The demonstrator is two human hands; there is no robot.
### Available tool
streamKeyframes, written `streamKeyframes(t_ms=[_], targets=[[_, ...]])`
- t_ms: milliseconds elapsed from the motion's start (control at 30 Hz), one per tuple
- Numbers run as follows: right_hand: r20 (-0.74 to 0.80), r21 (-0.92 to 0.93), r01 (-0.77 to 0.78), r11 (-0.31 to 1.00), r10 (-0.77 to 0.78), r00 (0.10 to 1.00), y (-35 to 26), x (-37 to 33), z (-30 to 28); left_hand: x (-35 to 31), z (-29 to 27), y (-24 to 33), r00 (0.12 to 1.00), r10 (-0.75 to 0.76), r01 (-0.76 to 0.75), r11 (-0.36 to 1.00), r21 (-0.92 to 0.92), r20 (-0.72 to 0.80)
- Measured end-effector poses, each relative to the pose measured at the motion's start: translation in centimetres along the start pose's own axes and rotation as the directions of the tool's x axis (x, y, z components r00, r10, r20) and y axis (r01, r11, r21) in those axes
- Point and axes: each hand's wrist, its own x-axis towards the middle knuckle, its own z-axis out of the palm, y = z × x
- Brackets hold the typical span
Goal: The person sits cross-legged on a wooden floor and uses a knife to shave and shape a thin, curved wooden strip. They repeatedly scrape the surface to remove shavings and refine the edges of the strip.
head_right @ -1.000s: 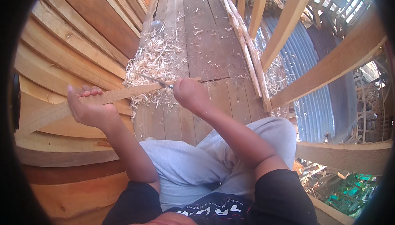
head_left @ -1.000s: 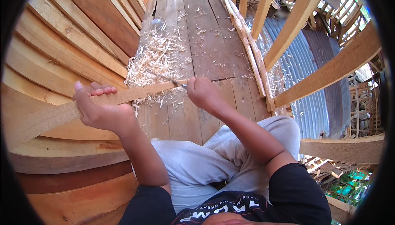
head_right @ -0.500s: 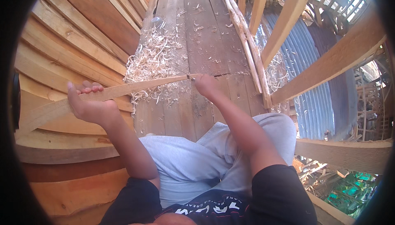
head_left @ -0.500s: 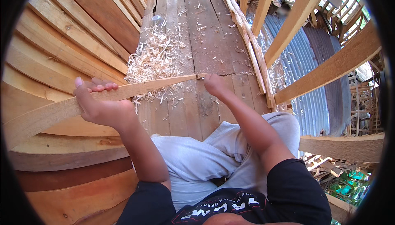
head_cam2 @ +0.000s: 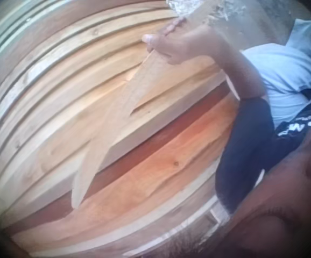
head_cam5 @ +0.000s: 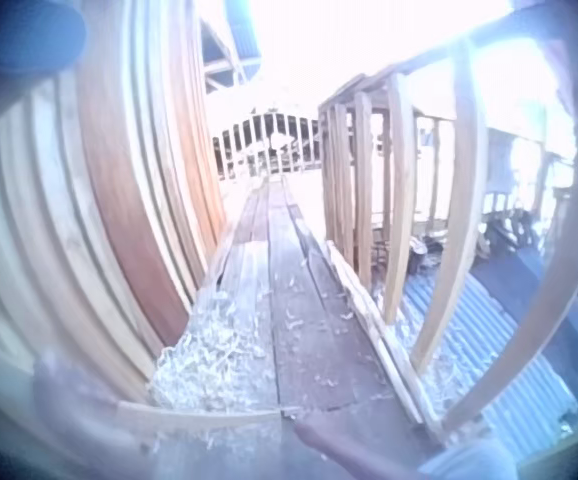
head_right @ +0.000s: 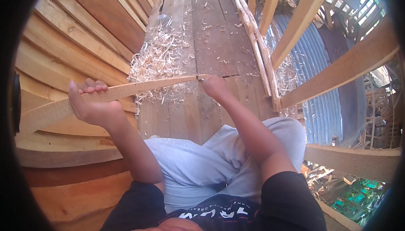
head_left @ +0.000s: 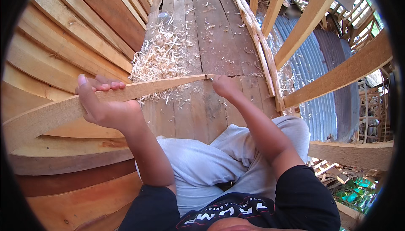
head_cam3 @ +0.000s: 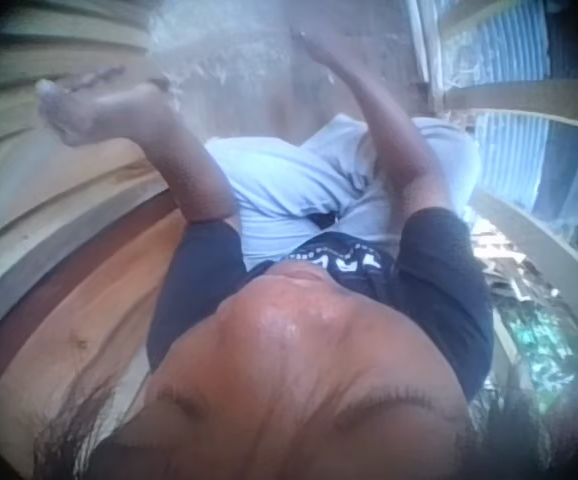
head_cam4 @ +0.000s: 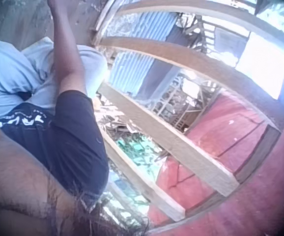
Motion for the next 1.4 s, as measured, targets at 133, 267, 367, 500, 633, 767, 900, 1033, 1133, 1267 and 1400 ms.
streamKeyframes(t_ms=[133, 267, 367, 500, 633, 767, 900, 1033, 1133, 1267, 1400], targets=[[0.100, 0.236, -0.027, 0.971, 0.003, 0.995, -7.5, -3.8, -6.1, 0.4, -0.5, -0.3, 0.999, -0.005, 0.005, 1.000, 0.009, -0.033], [0.064, 0.287, -0.094, 0.953, 0.079, 0.995, -3.5, -1.5, -2.7, 0.0, -0.4, -0.2, 1.000, -0.006, 0.007, 1.000, -0.011, 0.013], [0.024, 0.220, -0.170, 0.961, 0.169, 0.985, 0.0, 0.5, -0.9, 0.2, 0.1, -0.1, 0.997, -0.072, 0.071, 0.996, -0.055, -0.018], [0.074, 0.189, -0.068, 0.980, 0.055, 0.996, -3.4, -1.9, -3.1, 0.4, -0.5, -0.1, 0.999, 0.001, -0.001, 1.000, 0.004, -0.032], [0.214, 0.227, -0.046, 0.973, -0.004, 0.977, -8.6, -3.0, -6.1, 0.6, -0.8, -0.5, 1.000, 0.012, -0.012, 1.000, 0.003, -0.011], [0.006, 0.161, -0.121, 0.979, 0.122, 0.992, 2.9, 1.6, 1.3, 0.1, 0.5, 0.1, 0.997, -0.075, 0.077, 0.993, -0.088, 0.027], [0.084, 0.140, -0.131, 0.982, 0.120, 0.989, -3.0, -1.6, -2.6, 0.6, -0.7, -0.3, 0.998, -0.049, 0.048, 0.999, -0.015, -0.035], [0.091, 0.225, -0.031, 0.974, 0.010, 0.996, -8.6, -4.0, -6.1, 0.4, -0.6, -0.4, 1.000, -0.010, 0.010, 1.000, -0.025, -0.023], [0.021, 0.387, -0.052, 0.921, 0.047, 0.999, -2.5, -1.1, -1.6, -0.4, 0.2, 0.1, 1.000, 0.010, -0.010, 1.000, 0.003, -0.015], [0.004, 0.339, -0.091, 0.936, 0.095, 0.995, -1.7, -0.3, -0.7, 0.6, -0.5, -0.3, 0.998, -0.048, 0.046, 0.998, -0.040, -0.032], [0.018, 0.316, -0.140, 0.938, 0.141, 0.990, -5.6, -2.6, -3.2, 0.9, -0.5, -0.1, 0.992, -0.109, 0.105, 0.992, -0.064, -0.060]])
